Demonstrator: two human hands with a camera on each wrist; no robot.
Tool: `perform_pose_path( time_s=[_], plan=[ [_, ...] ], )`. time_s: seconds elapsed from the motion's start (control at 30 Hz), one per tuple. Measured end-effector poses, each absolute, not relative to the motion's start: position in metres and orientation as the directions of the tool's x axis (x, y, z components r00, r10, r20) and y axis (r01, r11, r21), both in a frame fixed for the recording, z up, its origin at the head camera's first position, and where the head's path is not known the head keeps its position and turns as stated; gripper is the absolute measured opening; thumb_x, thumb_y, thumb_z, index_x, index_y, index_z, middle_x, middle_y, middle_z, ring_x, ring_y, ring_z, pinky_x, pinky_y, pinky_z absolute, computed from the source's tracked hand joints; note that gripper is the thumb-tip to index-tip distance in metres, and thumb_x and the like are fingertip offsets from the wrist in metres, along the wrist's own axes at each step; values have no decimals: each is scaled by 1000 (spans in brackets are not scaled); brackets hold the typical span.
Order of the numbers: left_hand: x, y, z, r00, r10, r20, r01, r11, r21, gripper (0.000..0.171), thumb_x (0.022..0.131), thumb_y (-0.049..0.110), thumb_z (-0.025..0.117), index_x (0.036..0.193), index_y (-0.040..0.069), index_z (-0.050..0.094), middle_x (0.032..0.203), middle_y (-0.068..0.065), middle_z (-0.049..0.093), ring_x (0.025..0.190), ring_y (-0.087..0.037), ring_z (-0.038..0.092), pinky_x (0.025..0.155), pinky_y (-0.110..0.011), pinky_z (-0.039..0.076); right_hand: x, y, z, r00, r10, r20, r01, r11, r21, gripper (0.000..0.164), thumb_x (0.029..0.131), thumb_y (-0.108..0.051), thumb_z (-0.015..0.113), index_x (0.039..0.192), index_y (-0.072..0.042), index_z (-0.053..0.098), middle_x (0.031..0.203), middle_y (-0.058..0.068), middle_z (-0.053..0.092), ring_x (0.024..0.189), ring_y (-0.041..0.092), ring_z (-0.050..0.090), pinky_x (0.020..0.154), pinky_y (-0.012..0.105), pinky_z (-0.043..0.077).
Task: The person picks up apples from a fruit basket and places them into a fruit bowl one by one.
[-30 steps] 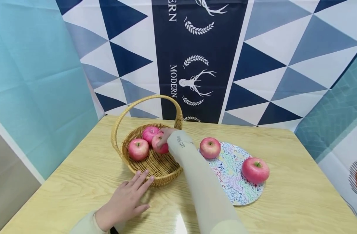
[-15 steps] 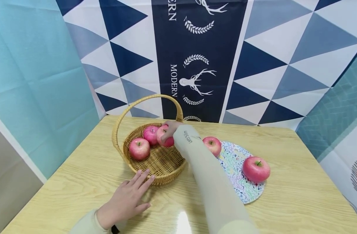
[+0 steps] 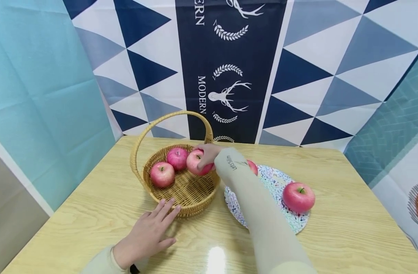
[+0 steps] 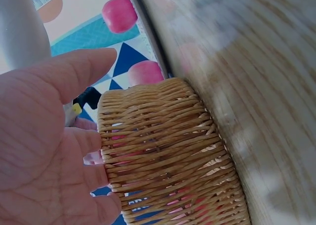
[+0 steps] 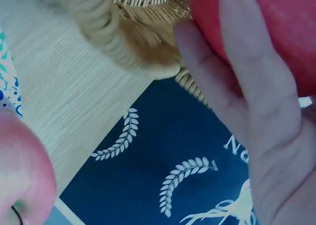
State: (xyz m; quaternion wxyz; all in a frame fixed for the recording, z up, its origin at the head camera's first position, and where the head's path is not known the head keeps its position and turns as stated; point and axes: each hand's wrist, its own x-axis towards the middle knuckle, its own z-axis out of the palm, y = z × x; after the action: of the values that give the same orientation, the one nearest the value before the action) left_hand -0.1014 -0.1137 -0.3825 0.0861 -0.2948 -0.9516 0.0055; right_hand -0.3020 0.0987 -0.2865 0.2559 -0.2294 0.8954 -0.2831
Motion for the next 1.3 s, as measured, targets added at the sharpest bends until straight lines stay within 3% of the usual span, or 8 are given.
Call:
perform_pose_path(
  time_s=[0.1,0.37,0.63,0.87,1.1,1.3],
  plan=[
    [-100,-114,-382,-816,558,147,557,829,-54,78,84,49,67,145,8,41,149,-17,37,133,-35,40,82,-47,50,-300,103,-286,-735,-564,-376,-187,702,-687,77,70,-5,68,140,-7,37,122,18,45,104,29,50,76,44,55],
    [-100,-115,-382,-810,563,163,562,825,-56,77,84,49,66,144,8,42,148,-17,38,132,-34,41,82,-46,50,-297,114,-285,-711,-561,-423,-153,711,-687,79,72,-6,69,142,-7,33,128,18,40,109,30,47,71,36,56],
    [-101,-116,-382,-806,564,179,566,823,-48,77,84,49,67,144,7,42,147,-19,38,132,-36,40,82,-47,51,-293,132,-274,-704,-562,-434,-204,746,-634,78,73,-13,70,142,-8,34,130,18,40,109,32,48,79,42,55],
    [-101,-115,-380,-802,575,165,577,816,-39,77,84,48,67,144,7,42,148,-20,37,133,-36,39,81,-46,51,-287,156,-273,-691,-631,-352,-321,705,-632,74,68,-9,71,136,-7,42,117,13,47,93,24,53,66,34,52],
    [-101,-114,-379,-805,567,174,573,819,-22,77,84,46,69,144,6,42,147,-20,38,132,-37,40,80,-46,51,-275,175,-269,-683,-674,-280,-463,697,-547,80,65,-21,74,137,-5,43,120,9,52,108,26,47,93,38,40],
    [-100,-113,-379,-811,562,162,567,824,-16,77,84,47,68,144,6,42,148,-19,37,132,-37,39,80,-46,51,-271,191,-278,-672,-697,-248,-473,663,-581,79,63,-18,70,136,-4,43,123,10,51,109,26,46,92,38,42]
  ],
)
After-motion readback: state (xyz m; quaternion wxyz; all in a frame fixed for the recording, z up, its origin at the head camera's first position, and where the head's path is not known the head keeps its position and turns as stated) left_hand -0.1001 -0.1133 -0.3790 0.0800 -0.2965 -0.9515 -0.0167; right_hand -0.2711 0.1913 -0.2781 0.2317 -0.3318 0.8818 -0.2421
